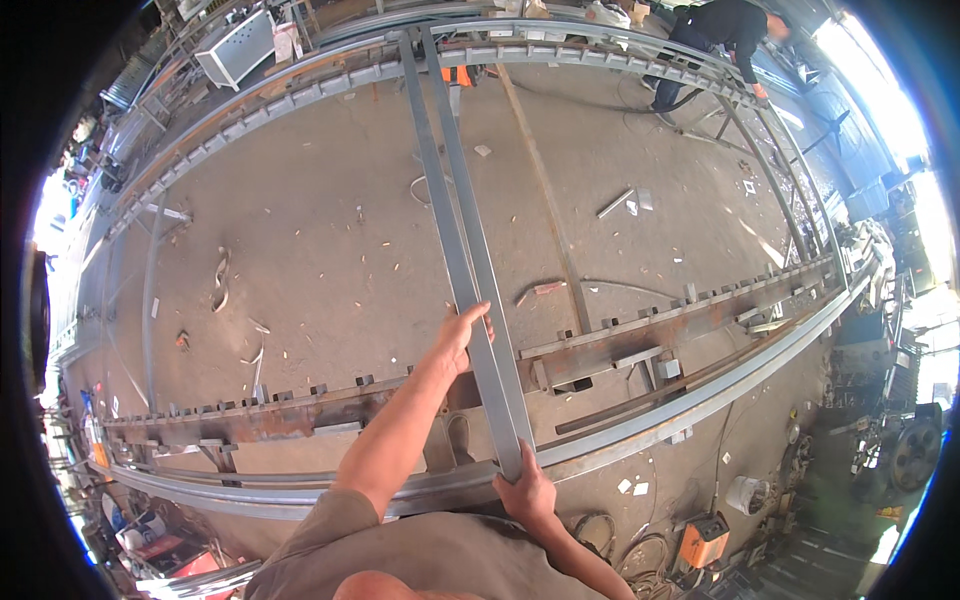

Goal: The person assembles a metal frame by picking up long metal bars and smaller metal pieces, then placing them onto a jig to form a rectangular structure. The person repeatedly positions and adjusts the bars and pieces by hand to build the frame.

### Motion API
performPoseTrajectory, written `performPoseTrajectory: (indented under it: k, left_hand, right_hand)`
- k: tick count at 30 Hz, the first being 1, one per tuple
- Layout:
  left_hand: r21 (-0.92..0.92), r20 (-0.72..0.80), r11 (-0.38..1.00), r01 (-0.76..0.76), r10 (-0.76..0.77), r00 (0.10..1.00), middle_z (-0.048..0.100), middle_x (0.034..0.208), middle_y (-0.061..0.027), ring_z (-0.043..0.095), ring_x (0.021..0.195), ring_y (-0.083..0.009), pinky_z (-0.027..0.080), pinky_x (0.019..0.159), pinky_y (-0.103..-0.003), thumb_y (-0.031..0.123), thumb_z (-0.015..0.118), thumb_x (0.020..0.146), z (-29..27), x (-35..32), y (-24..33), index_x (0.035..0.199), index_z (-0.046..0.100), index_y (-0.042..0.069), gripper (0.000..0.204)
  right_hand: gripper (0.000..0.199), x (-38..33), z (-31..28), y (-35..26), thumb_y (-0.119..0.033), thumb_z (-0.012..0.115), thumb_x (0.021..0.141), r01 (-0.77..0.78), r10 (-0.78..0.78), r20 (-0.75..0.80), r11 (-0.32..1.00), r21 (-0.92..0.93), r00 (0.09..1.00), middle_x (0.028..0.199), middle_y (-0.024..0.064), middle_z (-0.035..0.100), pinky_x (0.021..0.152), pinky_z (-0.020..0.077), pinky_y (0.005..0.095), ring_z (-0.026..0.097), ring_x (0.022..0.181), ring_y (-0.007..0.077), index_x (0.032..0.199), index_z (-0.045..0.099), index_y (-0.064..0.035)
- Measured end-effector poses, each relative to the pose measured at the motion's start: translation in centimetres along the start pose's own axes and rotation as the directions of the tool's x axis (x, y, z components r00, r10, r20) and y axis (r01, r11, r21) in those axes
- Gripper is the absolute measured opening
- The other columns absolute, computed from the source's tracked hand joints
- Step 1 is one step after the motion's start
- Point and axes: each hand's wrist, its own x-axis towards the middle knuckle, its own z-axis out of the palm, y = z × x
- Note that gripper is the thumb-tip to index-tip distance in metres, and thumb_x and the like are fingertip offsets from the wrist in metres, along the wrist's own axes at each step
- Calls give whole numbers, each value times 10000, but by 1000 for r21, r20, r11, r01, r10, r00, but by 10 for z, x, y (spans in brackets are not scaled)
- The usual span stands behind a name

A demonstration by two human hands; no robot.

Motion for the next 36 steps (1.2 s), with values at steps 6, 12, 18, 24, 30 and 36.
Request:
performPoseTrajectory:
  k: [6, 12, 18, 24, 30, 36]
  left_hand:
    - [284, -87, 944, -168, 200, 976, 648, 1070, -93, 662, 851, -175, 567, 715, -389, 267, 797, 922, -36, 31, 26, 1349, 479, 54, 573]
    - [634, 47, 710, -306, 360, 932, 442, 1574, -245, 491, 1425, -352, 421, 1171, -458, 279, 866, 827, -63, 1, 29, 1637, 151, -1, 1116]
    - [700, 74, 673, -239, 264, 962, 552, 1443, -220, 571, 1311, -325, 473, 1110, -452, 222, 878, 772, -65, -2, 32, 1590, 214, 9, 1075]
    - [710, 63, 661, -243, 285, 957, 583, 1393, -257, 615, 1265, -331, 519, 1061, -428, 165, 862, 747, -61, 13, 22, 1563, 236, -46, 1049]
    - [831, 97, 501, -243, 299, 949, 609, 1408, -275, 636, 1282, -368, 529, 1064, -434, 275, 854, 781, -64, 30, 12, 1548, 335, -31, 976]
    - [897, 131, 320, -305, 467, 874, 671, 1326, -248, 663, 1235, -392, 534, 1054, -452, 401, 770, 895, -69, 20, 13, 1493, 445, -23, 802]
  right_hand:
    - [892, 27, 43, -39, -360, 768, 843, 27, -28, 22, 997, 75, 999, 1294, 225, 692, 942, 559, 503, 695, 1125, 434, 1605, 342, -172]
    - [982, 49, 83, -49, -384, 803, 840, 47, -47, -17, 999, 1, 999, 1101, 228, 740, 881, 567, 493, 732, 1012, 409, 1626, 281, -111]
    - [921, 58, 67, -41, -452, 791, 828, 225, -231, -31, 964, -142, 972, 1276, 261, 668, 1003, 523, 508, 649, 1160, 442, 1555, 410, -33]
    - [689, 81, 48, -49, -413, 790, 796, 306, -323, 6, 891, -336, 946, 1259, 152, 643, 1053, 476, 472, 577, 1202, 378, 1331, 611, -17]
    - [709, 89, 44, -32, -430, 796, 805, 274, -309, -18, 866, -418, 951, 1245, 146, 633, 1067, 456, 465, 584, 1199, 362, 1355, 605, -25]
    - [731, 89, 44, -23, -425, 818, 811, 312, -343, -31, 885, -347, 939, 1242, 147, 632, 1049, 469, 471, 590, 1196, 363, 1382, 573, -39]
